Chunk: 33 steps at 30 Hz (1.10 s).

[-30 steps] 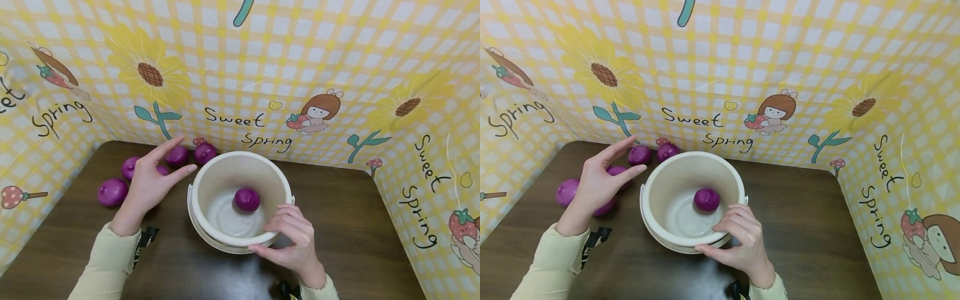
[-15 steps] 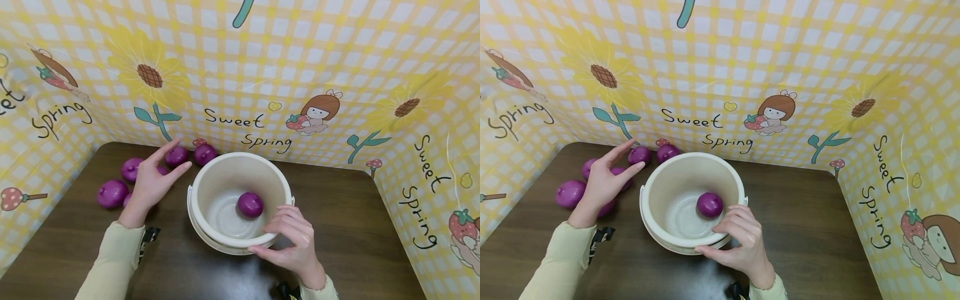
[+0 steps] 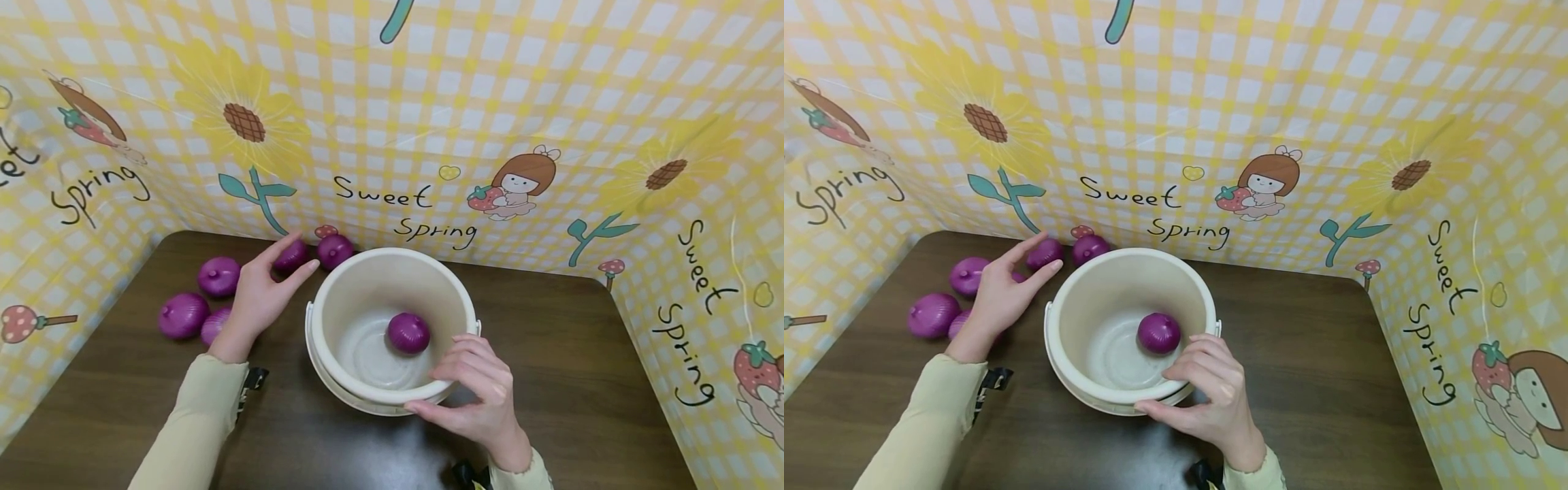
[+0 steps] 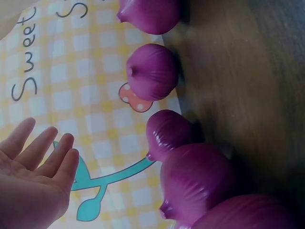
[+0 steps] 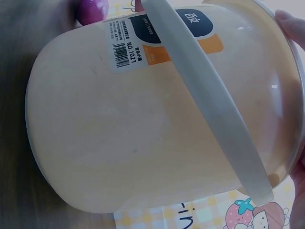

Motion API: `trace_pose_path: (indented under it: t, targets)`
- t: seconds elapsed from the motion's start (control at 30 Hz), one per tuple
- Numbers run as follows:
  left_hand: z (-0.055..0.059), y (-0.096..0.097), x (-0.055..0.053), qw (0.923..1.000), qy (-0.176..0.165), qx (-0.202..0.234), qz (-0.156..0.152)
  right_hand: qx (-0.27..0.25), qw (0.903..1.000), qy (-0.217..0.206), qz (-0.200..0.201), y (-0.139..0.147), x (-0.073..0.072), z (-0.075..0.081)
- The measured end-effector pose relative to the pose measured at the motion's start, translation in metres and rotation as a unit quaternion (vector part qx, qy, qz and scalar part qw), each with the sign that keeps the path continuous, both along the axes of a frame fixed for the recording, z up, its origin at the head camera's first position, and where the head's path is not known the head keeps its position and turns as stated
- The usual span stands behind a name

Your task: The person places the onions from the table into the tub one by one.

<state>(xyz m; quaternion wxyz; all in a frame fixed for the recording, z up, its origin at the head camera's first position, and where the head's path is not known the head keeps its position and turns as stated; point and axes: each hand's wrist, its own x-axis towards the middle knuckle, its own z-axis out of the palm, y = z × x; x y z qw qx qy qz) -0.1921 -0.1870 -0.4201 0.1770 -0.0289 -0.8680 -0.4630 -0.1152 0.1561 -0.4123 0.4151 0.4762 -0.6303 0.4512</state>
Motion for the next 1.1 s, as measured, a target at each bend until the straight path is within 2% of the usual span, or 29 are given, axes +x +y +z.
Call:
trace_pose_path:
  t: [0.2,0.57,0.7,0.87,1.1]
  targets:
    - [-0.005,0.003,-0.006,0.9999,0.003,-0.013,0.000,0.004,1.0000,0.002,0.000,0.001,0.000,-0.001]
    - [-0.017,0.008,-0.019,0.9993,0.009,-0.025,-0.025,0.007,1.0000,-0.002,0.002,0.002,0.000,-0.002]
    - [-0.024,0.009,-0.028,0.9989,0.008,-0.036,-0.029,0.007,1.0000,-0.002,0.002,0.002,0.000,-0.002]
    - [-0.033,0.009,-0.041,0.9970,0.003,-0.070,-0.034,0.009,1.0000,0.000,0.001,0.002,0.000,-0.002]
    - [-0.039,0.012,-0.058,0.9929,0.014,-0.108,-0.047,0.013,0.9999,0.003,-0.004,0.002,0.001,-0.002]
